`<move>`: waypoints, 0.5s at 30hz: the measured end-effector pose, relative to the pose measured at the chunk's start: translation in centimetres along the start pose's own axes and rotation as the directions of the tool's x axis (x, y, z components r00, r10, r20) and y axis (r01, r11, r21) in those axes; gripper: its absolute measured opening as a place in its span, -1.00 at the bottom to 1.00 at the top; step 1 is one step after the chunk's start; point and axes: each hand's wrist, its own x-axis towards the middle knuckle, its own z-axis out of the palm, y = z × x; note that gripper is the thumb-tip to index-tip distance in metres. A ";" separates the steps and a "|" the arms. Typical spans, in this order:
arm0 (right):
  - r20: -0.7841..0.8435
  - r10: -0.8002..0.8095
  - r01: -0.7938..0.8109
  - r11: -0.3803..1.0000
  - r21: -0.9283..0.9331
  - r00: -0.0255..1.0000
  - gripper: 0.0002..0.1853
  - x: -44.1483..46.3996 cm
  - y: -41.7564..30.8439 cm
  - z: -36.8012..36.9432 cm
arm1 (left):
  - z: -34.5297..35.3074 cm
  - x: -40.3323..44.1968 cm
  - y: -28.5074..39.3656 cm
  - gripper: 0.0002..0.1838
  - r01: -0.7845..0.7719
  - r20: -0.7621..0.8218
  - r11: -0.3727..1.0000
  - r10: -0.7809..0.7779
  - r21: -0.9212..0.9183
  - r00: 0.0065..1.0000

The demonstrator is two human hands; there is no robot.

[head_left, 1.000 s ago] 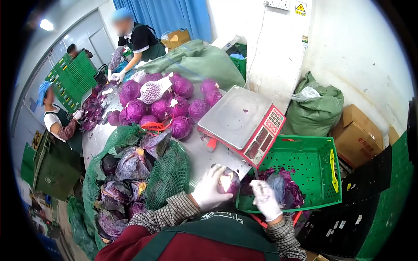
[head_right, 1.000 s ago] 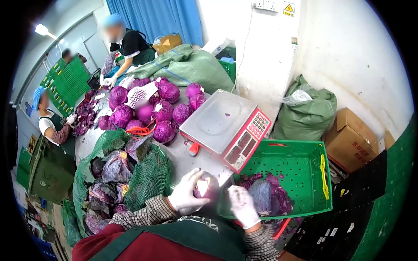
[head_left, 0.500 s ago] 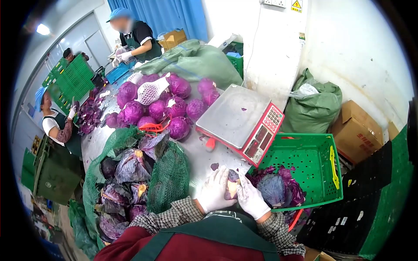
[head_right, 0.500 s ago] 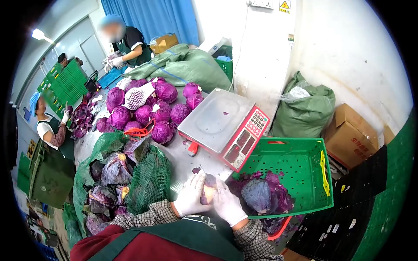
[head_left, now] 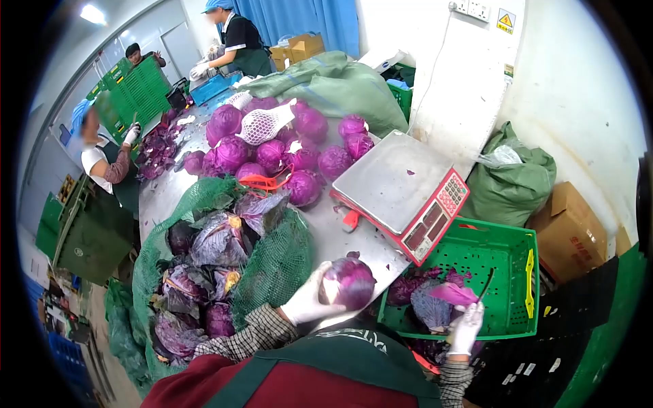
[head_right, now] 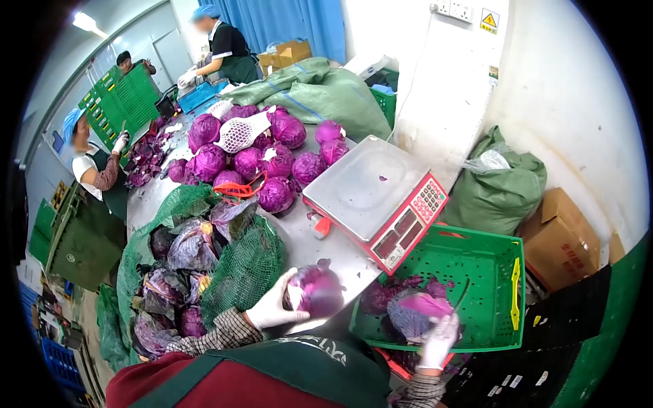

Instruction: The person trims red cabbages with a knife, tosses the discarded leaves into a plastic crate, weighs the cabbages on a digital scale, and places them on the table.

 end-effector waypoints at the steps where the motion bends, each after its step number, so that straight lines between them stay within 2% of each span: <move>1: -0.042 -0.216 0.201 0.951 -0.234 0.975 -0.47 1.7 2.8 -1.7 | -0.1 0.4 0.0 0.21 0.029 -0.015 0.992 -0.031 -0.121 0.999; 2: 0.032 -0.314 0.298 0.858 -0.418 0.949 -0.37 1.7 1.9 -2.5 | -0.1 1.0 -0.2 0.21 0.020 0.012 0.994 -0.019 -0.112 1.000; 3: 0.105 -0.131 0.161 0.916 -0.367 0.986 -0.33 0.8 -1.9 -2.2 | -0.3 1.4 -0.2 0.21 0.013 0.039 0.995 -0.009 -0.100 0.999; 4: 0.168 -0.265 0.270 0.963 -0.009 0.950 -0.34 0.4 -3.4 0.0 | -0.6 1.9 0.3 0.20 -0.039 0.064 0.999 0.037 0.034 0.997; 5: 0.271 -0.385 0.395 0.918 0.016 0.882 -0.41 -0.8 -6.7 2.2 | -0.7 2.4 1.1 0.20 -0.091 0.097 0.982 0.076 0.163 0.992; 6: 0.439 -0.358 0.420 0.906 -0.049 0.824 -0.51 -2.6 -11.1 4.2 | -0.7 2.7 1.7 0.20 -0.145 0.133 0.947 0.111 0.286 0.985; 7: 0.486 -0.552 0.593 0.801 0.083 0.677 -0.56 -3.5 -11.3 7.0 | -0.7 2.9 1.8 0.19 -0.172 0.152 0.934 0.129 0.313 0.980; 8: 0.612 -0.548 0.620 0.776 0.117 0.570 -0.59 -4.1 -12.7 9.1 | -0.7 3.2 1.9 0.18 -0.198 0.167 0.918 0.148 0.342 0.975; 9: 0.622 -0.618 0.667 0.718 0.198 0.481 -0.57 -4.7 -13.3 10.9 | -0.9 3.5 1.8 0.18 -0.223 0.180 0.899 0.165 0.376 0.970; 10: 0.607 -0.711 0.799 0.568 0.197 0.355 -0.55 -4.5 -12.4 12.9 | -1.1 3.8 1.1 0.18 -0.248 0.192 0.897 0.188 0.366 0.963; 11: 0.586 -0.744 0.839 0.509 0.190 0.319 -0.61 -4.9 -12.6 13.4 | -1.6 4.1 1.4 0.18 -0.248 0.216 0.914 0.184 0.322 0.959; 13: 0.600 -0.728 0.825 0.533 0.189 0.333 -0.72 -4.9 -12.8 13.8 | -2.5 4.0 2.2 0.17 -0.205 0.262 0.944 0.135 0.260 0.955; 15: 0.600 -0.686 0.796 0.591 0.131 0.411 -0.77 -5.2 -12.5 14.1 | -2.8 4.5 1.6 0.17 -0.181 0.293 0.968 0.125 0.172 0.948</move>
